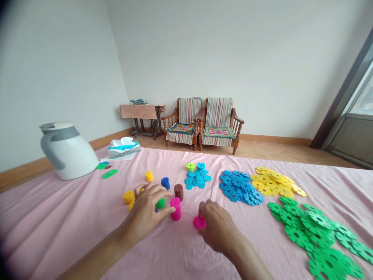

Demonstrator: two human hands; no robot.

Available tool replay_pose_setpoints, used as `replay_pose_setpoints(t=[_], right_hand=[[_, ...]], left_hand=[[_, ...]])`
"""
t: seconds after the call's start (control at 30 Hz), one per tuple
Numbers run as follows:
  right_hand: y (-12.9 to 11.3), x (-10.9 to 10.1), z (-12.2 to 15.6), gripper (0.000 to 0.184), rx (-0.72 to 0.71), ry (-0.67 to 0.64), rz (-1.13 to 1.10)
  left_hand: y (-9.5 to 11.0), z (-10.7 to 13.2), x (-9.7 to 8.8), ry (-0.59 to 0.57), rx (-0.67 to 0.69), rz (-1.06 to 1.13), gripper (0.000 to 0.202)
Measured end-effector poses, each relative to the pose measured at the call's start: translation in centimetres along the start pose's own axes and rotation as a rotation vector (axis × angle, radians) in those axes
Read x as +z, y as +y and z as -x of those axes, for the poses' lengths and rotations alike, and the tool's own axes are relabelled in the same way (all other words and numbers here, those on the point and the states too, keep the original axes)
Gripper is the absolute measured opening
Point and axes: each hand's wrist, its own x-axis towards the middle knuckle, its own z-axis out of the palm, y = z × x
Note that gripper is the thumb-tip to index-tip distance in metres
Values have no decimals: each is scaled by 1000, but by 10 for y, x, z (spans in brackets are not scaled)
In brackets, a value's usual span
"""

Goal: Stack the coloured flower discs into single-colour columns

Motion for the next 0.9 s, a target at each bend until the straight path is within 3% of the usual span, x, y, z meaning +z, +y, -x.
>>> replay_pose_setpoints(t=[0.4,0.67,0.77,0.9], right_hand=[[-7,15,1,24,-76,132,150],[-30,3,-12,12,-150,347,-263],[-41,7,-18,12,-153,454,-413],[-49,16,-22,11,-163,499,-466]], left_hand=[[4,1,4,-14,30,42,24],[4,-1,6,-25,26,40,20],[4,-1,6,-26,38,55,18],[3,0,6,-22,45,56,12]])
